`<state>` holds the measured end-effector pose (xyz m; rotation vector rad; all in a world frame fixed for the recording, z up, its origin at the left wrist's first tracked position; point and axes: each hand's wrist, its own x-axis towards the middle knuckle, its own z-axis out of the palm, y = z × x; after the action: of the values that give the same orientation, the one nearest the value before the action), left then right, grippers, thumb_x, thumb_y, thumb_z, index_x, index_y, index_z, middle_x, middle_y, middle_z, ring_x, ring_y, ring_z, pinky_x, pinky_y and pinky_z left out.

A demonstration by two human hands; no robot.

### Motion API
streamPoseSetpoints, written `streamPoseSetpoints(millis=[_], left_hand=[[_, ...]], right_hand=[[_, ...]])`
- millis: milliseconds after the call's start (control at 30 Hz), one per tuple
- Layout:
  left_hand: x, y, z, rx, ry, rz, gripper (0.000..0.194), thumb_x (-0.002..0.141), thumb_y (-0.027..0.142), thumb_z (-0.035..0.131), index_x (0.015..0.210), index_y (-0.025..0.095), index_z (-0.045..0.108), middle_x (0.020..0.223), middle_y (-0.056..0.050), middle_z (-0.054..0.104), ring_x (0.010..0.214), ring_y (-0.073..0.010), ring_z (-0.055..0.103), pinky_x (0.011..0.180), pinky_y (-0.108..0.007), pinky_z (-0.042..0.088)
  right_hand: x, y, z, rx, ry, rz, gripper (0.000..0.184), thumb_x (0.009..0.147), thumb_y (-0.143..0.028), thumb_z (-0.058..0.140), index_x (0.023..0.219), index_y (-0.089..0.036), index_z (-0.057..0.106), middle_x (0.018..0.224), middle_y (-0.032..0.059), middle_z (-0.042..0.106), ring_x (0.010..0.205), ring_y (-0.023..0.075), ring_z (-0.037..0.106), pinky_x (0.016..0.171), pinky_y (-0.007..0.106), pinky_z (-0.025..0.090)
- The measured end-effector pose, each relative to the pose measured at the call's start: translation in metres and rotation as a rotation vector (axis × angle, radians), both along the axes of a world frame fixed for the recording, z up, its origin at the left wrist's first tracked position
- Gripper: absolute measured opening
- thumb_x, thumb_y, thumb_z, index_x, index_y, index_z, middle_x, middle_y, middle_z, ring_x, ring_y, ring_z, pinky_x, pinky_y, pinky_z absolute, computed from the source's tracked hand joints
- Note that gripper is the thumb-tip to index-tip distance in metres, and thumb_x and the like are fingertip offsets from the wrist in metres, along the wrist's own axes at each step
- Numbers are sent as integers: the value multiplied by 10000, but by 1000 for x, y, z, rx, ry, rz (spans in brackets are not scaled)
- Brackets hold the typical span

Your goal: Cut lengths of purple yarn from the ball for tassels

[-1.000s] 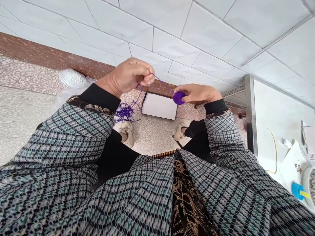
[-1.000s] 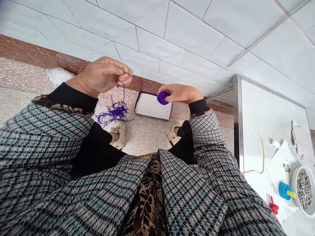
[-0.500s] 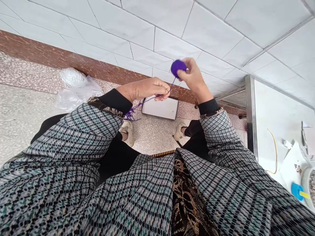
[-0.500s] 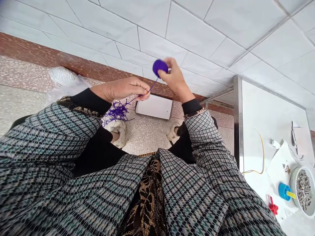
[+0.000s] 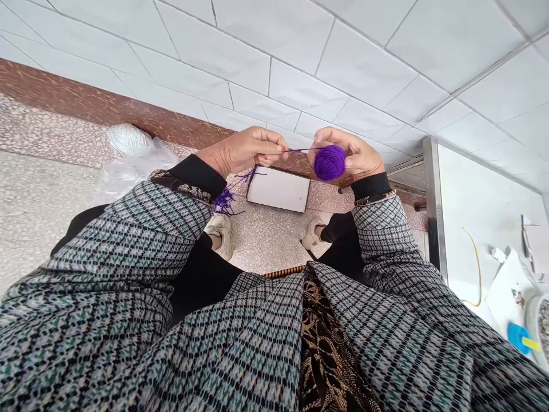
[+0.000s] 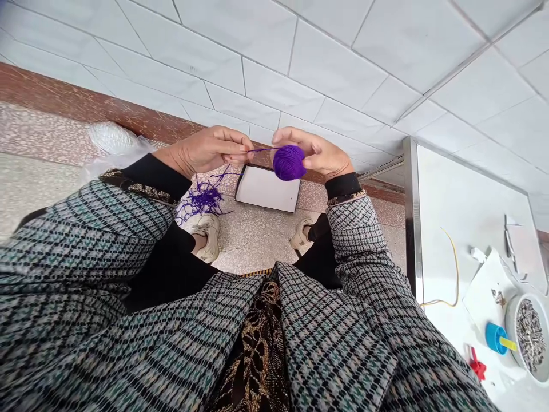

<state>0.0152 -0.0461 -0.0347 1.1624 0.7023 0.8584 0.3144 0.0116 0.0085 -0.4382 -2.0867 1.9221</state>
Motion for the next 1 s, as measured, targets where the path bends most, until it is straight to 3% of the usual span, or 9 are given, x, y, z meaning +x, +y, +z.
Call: streamPoseSetpoints(millis=[133, 267, 400, 500, 633, 733, 867, 933, 1000], left_hand=[[-7, 3, 0, 2, 53, 65, 323, 861, 347, 945, 773, 160, 697, 713, -21, 556, 574, -61, 372, 543, -236, 291], [-13, 2, 2, 0, 188, 146, 333, 951, 341, 837, 748, 176, 632, 732, -25, 514, 624, -85, 437, 611, -246, 379], [-8, -1, -2, 40, 283, 41, 248, 951, 300, 798, 766, 173, 694, 766, -58, 586, 655, -120, 479, 630, -269, 401], [0, -5, -3, 50, 324, -31, 177, 1012, 309, 736, 885, 187, 754, 717, -26, 548, 626, -138, 464, 637, -279, 405], [10, -7, 2, 63, 358, 9, 152, 1070, 293, 650, 1031, 193, 758, 767, -35, 627, 685, -164, 557, 720, -285, 476], [16, -8, 6, 122, 468, -4, 183, 1052, 247, 617, 931, 187, 740, 791, -55, 677, 740, -174, 608, 789, -289, 515], [22, -11, 12, 201, 516, -222, 273, 1040, 254, 603, 792, 196, 700, 680, -27, 611, 653, -164, 549, 736, -289, 478], [20, -13, 16, 232, 495, -295, 279, 1032, 256, 614, 775, 191, 703, 682, -27, 613, 645, -158, 545, 731, -290, 469], [14, -12, 20, 251, 479, -262, 278, 1018, 244, 625, 756, 184, 696, 702, -34, 617, 665, -155, 552, 749, -291, 474]], right_hand=[[10, 2, -13, -13, 29, -41, 1162, 726, -992, 923, 1467, -145, 632, 1243, 122, 720, 1182, 306, 768, 1011, 438, 640], [12, 1, -11, -87, 111, -98, 993, 609, -856, 1056, 1220, -159, 701, 1124, 123, 742, 1042, 274, 766, 899, 376, 660], [0, 1, 3, -152, 148, -334, 860, 591, -688, 1087, 1193, -219, 690, 1065, 70, 727, 848, 205, 673, 668, 298, 574], [-10, 6, 8, -102, 177, -491, 830, 661, -717, 1022, 1269, -251, 704, 1186, 77, 729, 961, 223, 638, 817, 362, 591], [-15, 15, 9, -71, 62, -439, 921, 662, -932, 876, 1264, -248, 738, 1301, 156, 739, 1417, 341, 515, 1167, 469, 496], [-18, 16, 10, -18, 78, -672, 882, 680, -897, 861, 1291, -282, 699, 1379, 137, 725, 1448, 350, 535, 1163, 457, 534], [-28, 14, 5, 109, -46, -1006, 722, 763, -693, 850, 1309, -292, 601, 1404, 96, 713, 1233, 308, 689, 1010, 409, 632], [-30, 11, 2, 227, -293, -879, 642, 779, -570, 885, 1280, -263, 626, 1306, 93, 735, 1104, 274, 694, 964, 385, 616], [-29, 7, 1, 313, -481, -570, 591, 776, -493, 931, 1236, -224, 675, 1197, 86, 748, 1021, 244, 670, 955, 376, 595]])
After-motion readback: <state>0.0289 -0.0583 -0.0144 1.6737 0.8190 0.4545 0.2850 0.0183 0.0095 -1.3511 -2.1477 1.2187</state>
